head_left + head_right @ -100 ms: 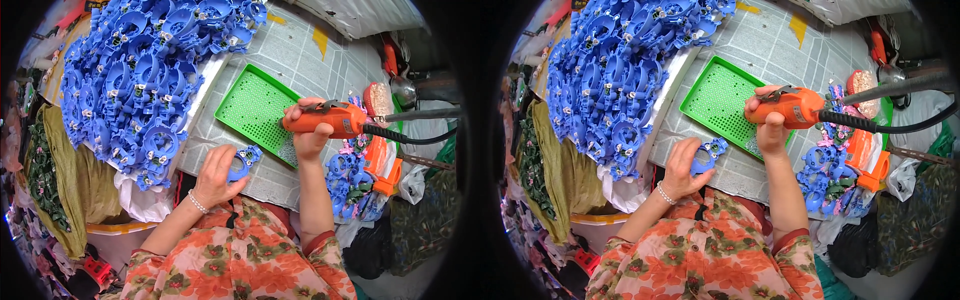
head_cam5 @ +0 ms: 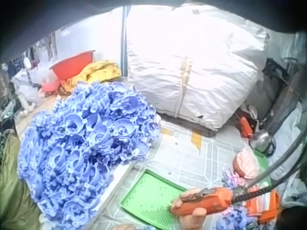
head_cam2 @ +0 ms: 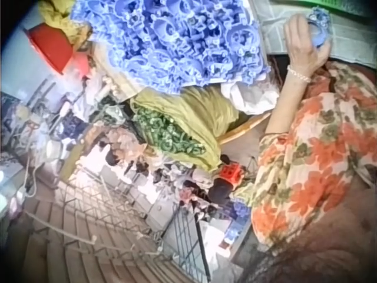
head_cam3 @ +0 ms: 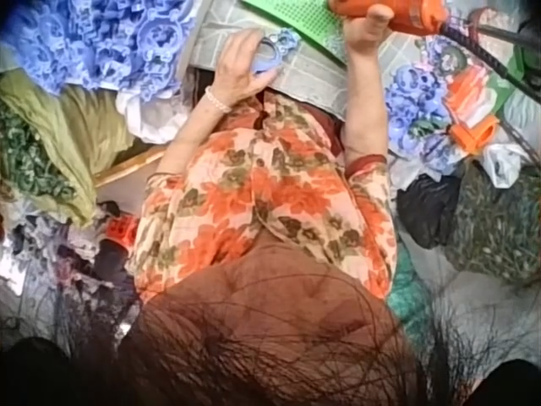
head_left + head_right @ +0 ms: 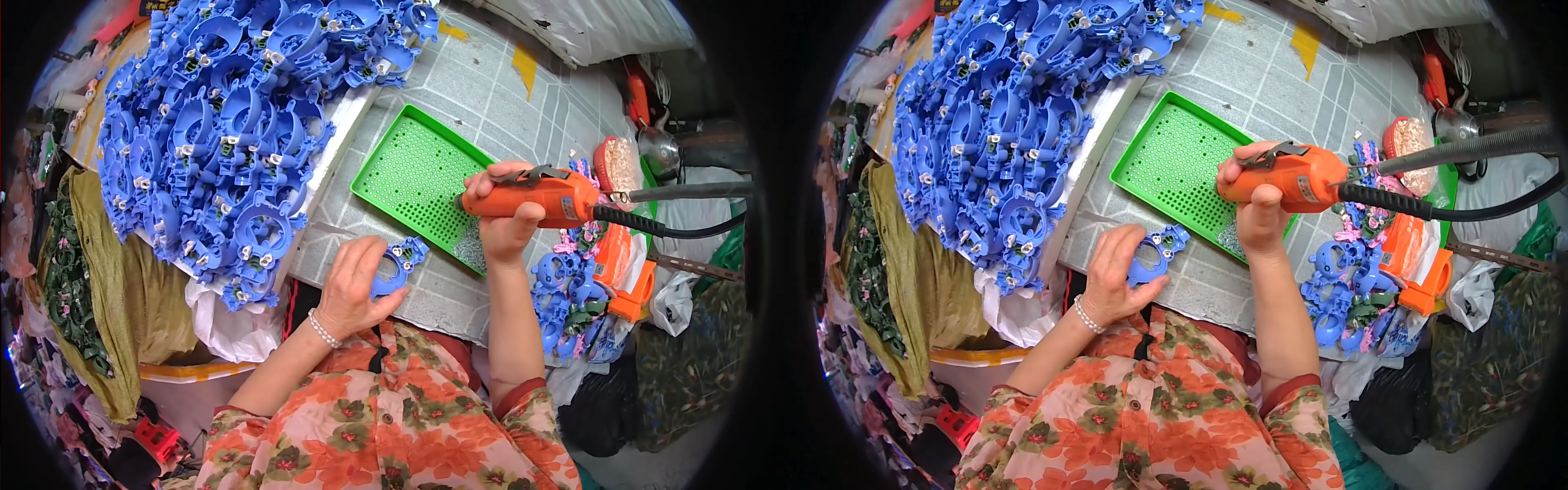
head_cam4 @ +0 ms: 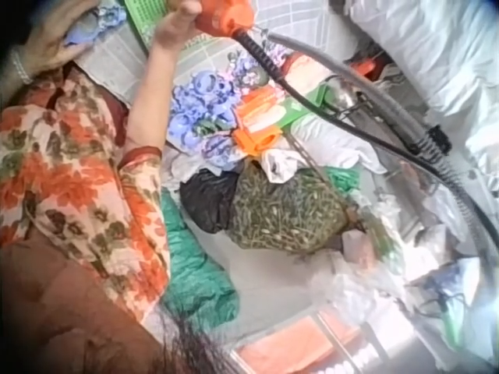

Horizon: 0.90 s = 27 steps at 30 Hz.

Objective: The person assembles small blue plastic components using screws and an electric screwdriver.

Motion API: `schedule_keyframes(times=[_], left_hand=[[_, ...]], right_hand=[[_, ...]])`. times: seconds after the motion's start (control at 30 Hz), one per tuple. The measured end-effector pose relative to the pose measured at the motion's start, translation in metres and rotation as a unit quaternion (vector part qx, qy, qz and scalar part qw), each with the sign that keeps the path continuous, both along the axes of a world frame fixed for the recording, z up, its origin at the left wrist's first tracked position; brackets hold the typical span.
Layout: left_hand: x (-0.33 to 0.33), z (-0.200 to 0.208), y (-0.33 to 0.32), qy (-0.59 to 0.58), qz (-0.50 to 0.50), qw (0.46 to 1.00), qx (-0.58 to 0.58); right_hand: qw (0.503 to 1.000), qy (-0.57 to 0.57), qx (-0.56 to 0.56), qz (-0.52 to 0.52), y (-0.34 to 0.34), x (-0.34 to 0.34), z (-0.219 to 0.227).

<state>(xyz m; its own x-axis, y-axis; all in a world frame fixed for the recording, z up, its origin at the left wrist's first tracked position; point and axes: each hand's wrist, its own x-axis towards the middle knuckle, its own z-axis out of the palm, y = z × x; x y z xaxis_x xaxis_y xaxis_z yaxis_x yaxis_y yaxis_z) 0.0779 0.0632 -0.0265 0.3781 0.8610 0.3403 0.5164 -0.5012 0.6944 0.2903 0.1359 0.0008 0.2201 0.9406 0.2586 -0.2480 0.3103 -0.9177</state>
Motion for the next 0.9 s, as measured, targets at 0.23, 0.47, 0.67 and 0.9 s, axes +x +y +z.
schedule_keyframes(times=[0.23, 0.47, 0.67, 0.9], left_hand=[[0.001, -0.003, 0.001, -0.013, 0.008, 1.0, 0.002], [0.003, -0.004, 0.001, -0.028, 0.02, 0.999, 0.0], [0.003, -0.006, 0.003, -0.023, 0.021, 0.999, 0.015], [0.004, -0.008, 0.006, -0.043, 0.026, 0.999, 0.02]], right_hand=[[1.0, -0.007, 0.001, 0.004, 0.001, -0.001, 0.001], [1.0, -0.018, 0.013, -0.014, -0.002, -0.001, 0.006], [1.0, 0.007, 0.019, 0.001, -0.013, -0.006, 0.021], [0.99, 0.048, 0.056, 0.12, -0.039, -0.026, 0.035]])
